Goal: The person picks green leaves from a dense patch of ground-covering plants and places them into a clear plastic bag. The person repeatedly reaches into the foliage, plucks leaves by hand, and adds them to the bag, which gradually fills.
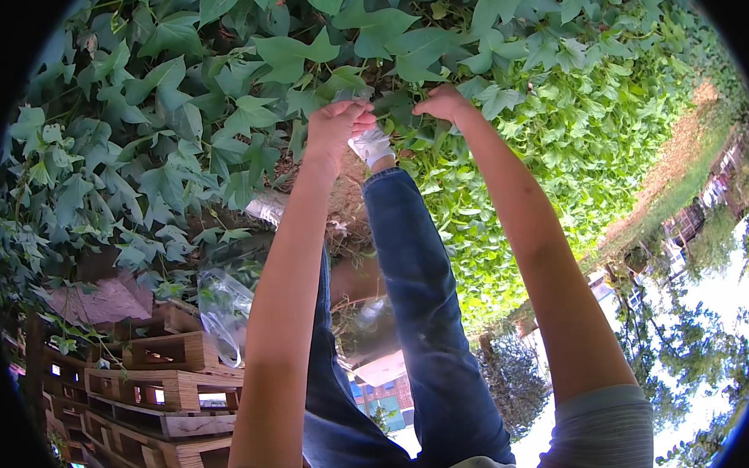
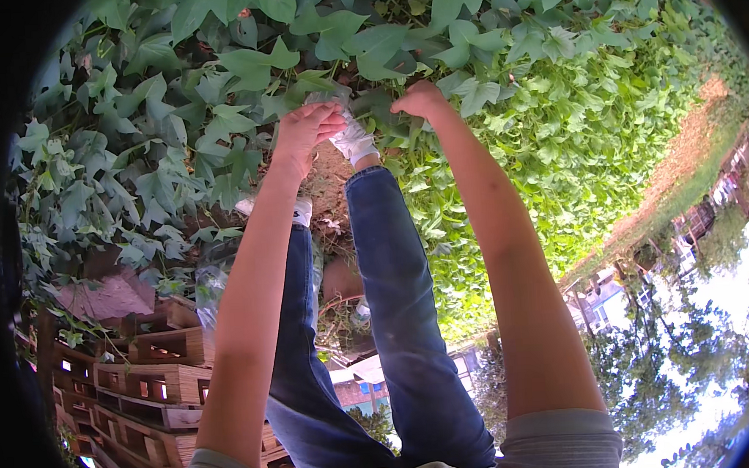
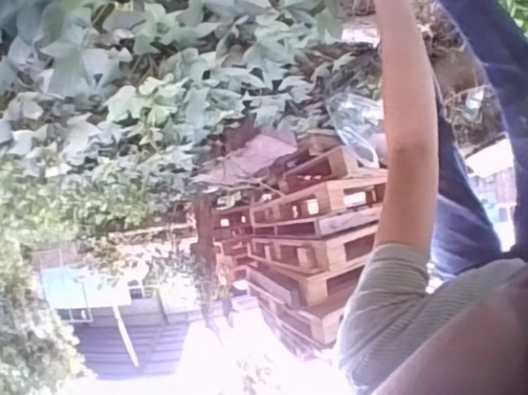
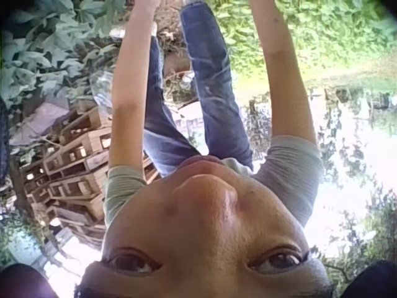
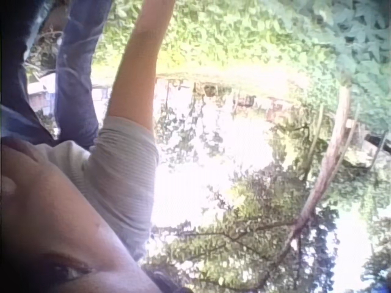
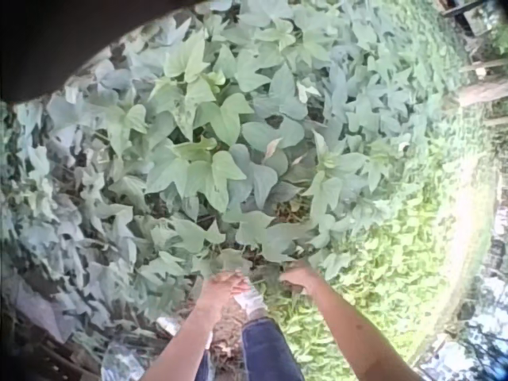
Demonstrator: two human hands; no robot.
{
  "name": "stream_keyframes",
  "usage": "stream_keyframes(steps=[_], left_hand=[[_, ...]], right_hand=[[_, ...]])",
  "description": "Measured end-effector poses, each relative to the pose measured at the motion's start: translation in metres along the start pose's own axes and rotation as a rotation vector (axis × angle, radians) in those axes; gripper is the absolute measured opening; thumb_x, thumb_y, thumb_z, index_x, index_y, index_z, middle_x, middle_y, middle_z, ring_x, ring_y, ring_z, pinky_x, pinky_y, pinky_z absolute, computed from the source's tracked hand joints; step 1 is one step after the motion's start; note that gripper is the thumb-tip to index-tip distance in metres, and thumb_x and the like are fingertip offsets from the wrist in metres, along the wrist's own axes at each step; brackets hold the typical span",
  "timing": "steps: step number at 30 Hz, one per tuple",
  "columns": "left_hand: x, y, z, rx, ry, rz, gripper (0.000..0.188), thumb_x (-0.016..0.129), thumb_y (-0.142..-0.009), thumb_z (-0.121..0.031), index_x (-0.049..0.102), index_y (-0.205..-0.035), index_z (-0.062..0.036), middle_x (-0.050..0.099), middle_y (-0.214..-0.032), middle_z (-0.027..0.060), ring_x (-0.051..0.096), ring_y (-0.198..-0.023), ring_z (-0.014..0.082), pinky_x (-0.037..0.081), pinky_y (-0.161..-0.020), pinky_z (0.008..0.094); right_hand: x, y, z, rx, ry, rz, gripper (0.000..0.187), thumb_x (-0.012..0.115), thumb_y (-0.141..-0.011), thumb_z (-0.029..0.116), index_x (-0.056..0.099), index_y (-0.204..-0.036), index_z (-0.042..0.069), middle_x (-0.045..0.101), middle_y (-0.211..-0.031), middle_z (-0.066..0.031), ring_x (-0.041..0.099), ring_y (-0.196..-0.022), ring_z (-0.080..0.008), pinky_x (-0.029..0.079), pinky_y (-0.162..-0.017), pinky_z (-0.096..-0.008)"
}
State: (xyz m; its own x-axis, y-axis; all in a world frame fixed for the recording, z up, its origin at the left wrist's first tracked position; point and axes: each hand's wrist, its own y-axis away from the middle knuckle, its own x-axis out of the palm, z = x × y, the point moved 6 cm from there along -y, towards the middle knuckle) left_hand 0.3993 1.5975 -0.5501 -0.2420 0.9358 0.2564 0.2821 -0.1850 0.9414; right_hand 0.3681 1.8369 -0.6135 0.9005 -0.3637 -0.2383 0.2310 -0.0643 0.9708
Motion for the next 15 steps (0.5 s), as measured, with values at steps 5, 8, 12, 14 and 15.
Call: stream_keyframes(steps=[5, 8, 12, 14, 15], left_hand=[[0.017, -0.005, 0.021, 0.030, -0.191, 0.026, 0.018, 0.063, -0.083, -0.012, 0.068, -0.097, -0.0015, 0.069, -0.086, 0.0102, 0.065, -0.074, 0.0133, 0.051, -0.070, 0.0250], [0.044, -0.007, 0.019, 0.015, -0.526, 0.056, 0.020, 0.064, -0.080, -0.012, 0.070, -0.096, -0.0030, 0.069, -0.085, 0.0082, 0.064, -0.074, 0.0107, 0.050, -0.068, 0.0224], [0.066, -0.013, 0.015, 0.215, -0.808, -0.012, 0.025, 0.061, -0.076, -0.022, 0.071, -0.097, -0.0111, 0.068, -0.089, 0.0145, 0.066, -0.080, 0.0281, 0.051, -0.078, 0.0349], [0.073, -0.012, 0.013, 0.223, -0.815, 0.025, 0.026, 0.059, -0.078, -0.024, 0.070, -0.097, -0.0105, 0.068, -0.089, 0.0150, 0.066, -0.081, 0.0299, 0.050, -0.078, 0.0367], [0.075, -0.013, 0.012, 0.227, -0.797, 0.034, 0.025, 0.059, -0.079, -0.025, 0.071, -0.096, -0.0103, 0.068, -0.089, 0.0148, 0.066, -0.081, 0.0298, 0.050, -0.077, 0.0371]], right_hand=[[-0.014, 0.074, 0.015, 0.090, -0.101, -0.489, 0.029, 0.071, -0.069, 0.028, 0.069, -0.091, 0.010, 0.067, -0.083, -0.0162, 0.065, -0.079, -0.0309, 0.052, -0.070, -0.0403], [-0.028, 0.098, 0.028, 0.081, 0.133, -0.616, 0.024, 0.068, -0.072, 0.023, 0.069, -0.094, 0.012, 0.066, -0.088, -0.0143, 0.065, -0.077, -0.0308, 0.053, -0.068, -0.0413], [-0.045, 0.102, 0.045, -0.118, 0.393, -0.754, 0.029, 0.067, -0.073, 0.020, 0.067, -0.101, 0.012, 0.059, -0.103, -0.0122, 0.065, -0.074, -0.0302, 0.053, -0.066, -0.0414], [-0.053, 0.099, 0.043, -0.118, 0.271, -0.708, 0.022, 0.065, -0.073, 0.016, 0.068, -0.094, 0.010, 0.063, -0.090, -0.0132, 0.065, -0.072, -0.0321, 0.053, -0.065, -0.0395], [-0.054, 0.096, 0.039, -0.094, 0.162, -0.620, 0.020, 0.065, -0.073, 0.016, 0.068, -0.092, 0.010, 0.064, -0.087, -0.0136, 0.065, -0.071, -0.0328, 0.053, -0.064, -0.0383]])
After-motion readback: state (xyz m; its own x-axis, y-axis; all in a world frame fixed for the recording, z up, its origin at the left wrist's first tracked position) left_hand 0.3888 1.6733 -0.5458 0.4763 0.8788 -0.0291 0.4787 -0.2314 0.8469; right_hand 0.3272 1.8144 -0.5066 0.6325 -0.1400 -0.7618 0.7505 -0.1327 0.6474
